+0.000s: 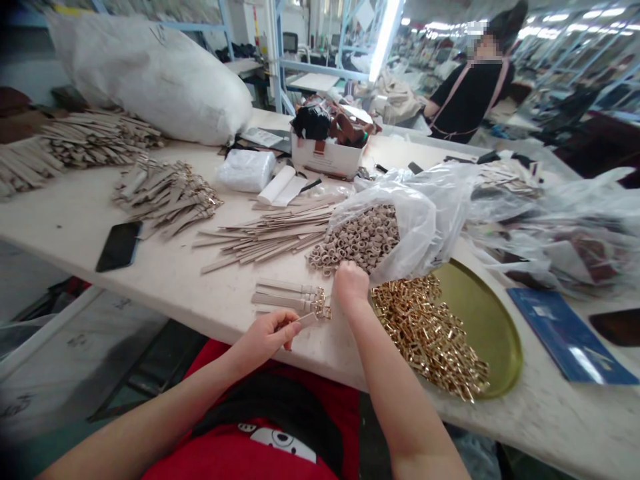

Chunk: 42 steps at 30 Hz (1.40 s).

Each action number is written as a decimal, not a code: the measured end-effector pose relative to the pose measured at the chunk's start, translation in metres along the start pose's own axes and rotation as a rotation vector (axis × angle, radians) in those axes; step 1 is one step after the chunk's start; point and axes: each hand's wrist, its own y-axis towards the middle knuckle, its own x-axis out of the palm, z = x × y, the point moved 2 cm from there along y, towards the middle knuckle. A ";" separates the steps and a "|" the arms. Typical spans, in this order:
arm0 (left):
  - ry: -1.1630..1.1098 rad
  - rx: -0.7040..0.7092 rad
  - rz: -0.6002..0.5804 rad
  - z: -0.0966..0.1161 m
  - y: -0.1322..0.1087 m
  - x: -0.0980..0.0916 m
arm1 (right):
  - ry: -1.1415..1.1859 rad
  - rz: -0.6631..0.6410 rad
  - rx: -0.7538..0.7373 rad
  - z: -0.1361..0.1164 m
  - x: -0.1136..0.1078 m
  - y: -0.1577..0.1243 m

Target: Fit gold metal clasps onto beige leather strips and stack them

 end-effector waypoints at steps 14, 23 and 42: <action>0.051 -0.034 0.095 -0.004 0.012 -0.007 | 1.635 -0.875 0.259 -0.027 -0.021 -0.103; -0.027 -0.101 -0.079 -0.006 0.002 -0.002 | 1.390 -0.628 0.110 -0.022 -0.023 -0.110; 0.043 -0.105 -0.003 -0.012 -0.004 -0.003 | 1.623 -0.602 0.278 -0.023 0.001 -0.126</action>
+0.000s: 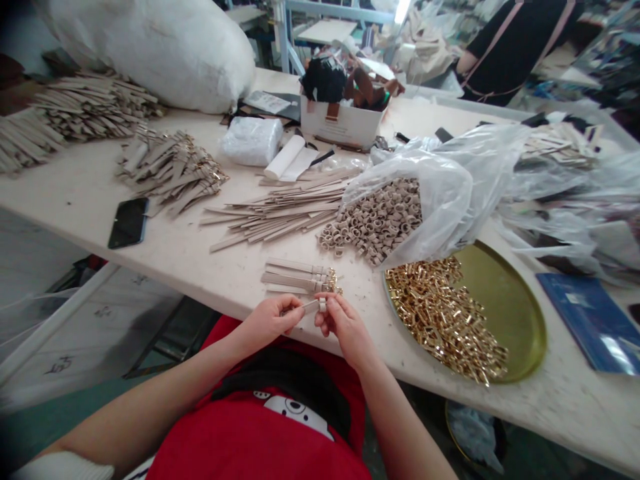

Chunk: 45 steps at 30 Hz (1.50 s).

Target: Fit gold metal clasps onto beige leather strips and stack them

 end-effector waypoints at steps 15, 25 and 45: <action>-0.119 0.118 -0.024 0.008 0.000 0.015 | 0.020 0.118 -0.095 0.011 0.008 -0.004; -0.068 0.113 0.047 -0.001 -0.003 0.010 | 0.032 0.179 -0.186 0.009 0.020 -0.019; 0.081 -0.009 -0.031 0.004 -0.019 0.005 | 0.341 -0.021 0.133 0.015 0.018 -0.025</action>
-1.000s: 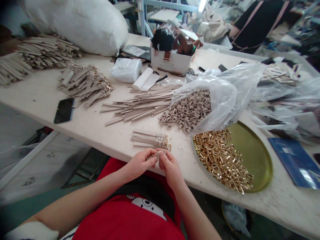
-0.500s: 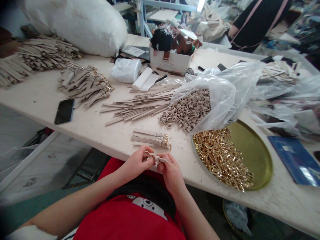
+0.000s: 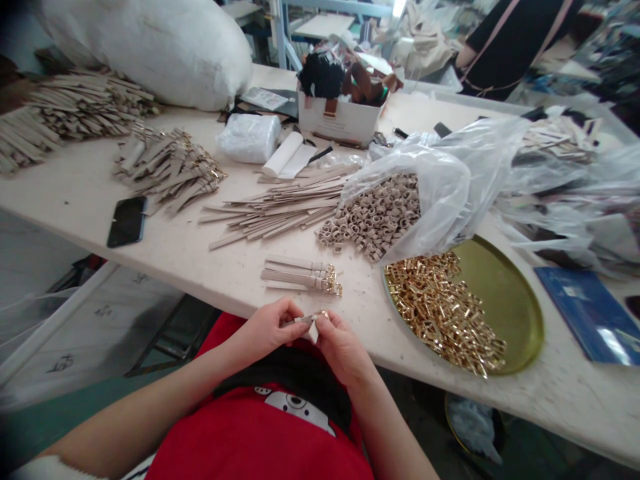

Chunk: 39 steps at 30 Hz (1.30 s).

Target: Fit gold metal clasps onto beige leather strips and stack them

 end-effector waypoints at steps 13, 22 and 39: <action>-0.321 -0.115 -0.117 -0.001 -0.001 0.009 | -0.521 0.192 -0.230 0.000 -0.007 -0.002; -0.465 -0.133 -0.135 -0.005 -0.002 0.008 | -0.705 0.310 -0.356 0.000 -0.006 -0.003; -0.604 -0.328 -0.191 -0.013 -0.004 0.010 | -0.996 0.178 -0.459 0.007 -0.013 -0.014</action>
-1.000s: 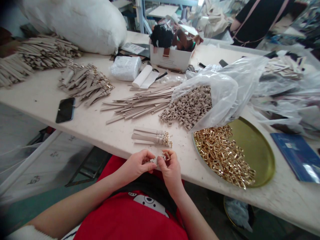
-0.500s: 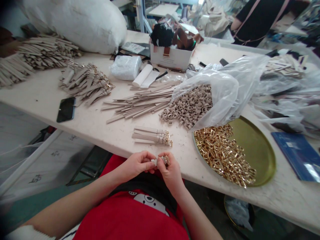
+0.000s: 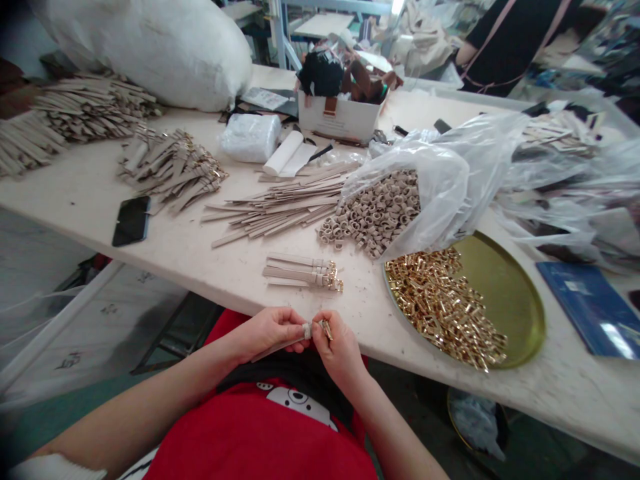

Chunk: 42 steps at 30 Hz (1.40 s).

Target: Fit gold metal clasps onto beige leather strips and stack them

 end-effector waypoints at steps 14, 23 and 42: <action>0.695 0.458 0.166 0.035 0.028 -0.016 | 0.072 0.040 -0.009 -0.015 0.011 0.037; 1.507 0.783 0.571 0.060 0.044 -0.057 | -0.717 0.300 -0.342 0.014 -0.010 0.048; 1.485 0.544 0.871 0.133 0.086 -0.107 | -0.399 0.377 -0.252 0.026 -0.011 0.043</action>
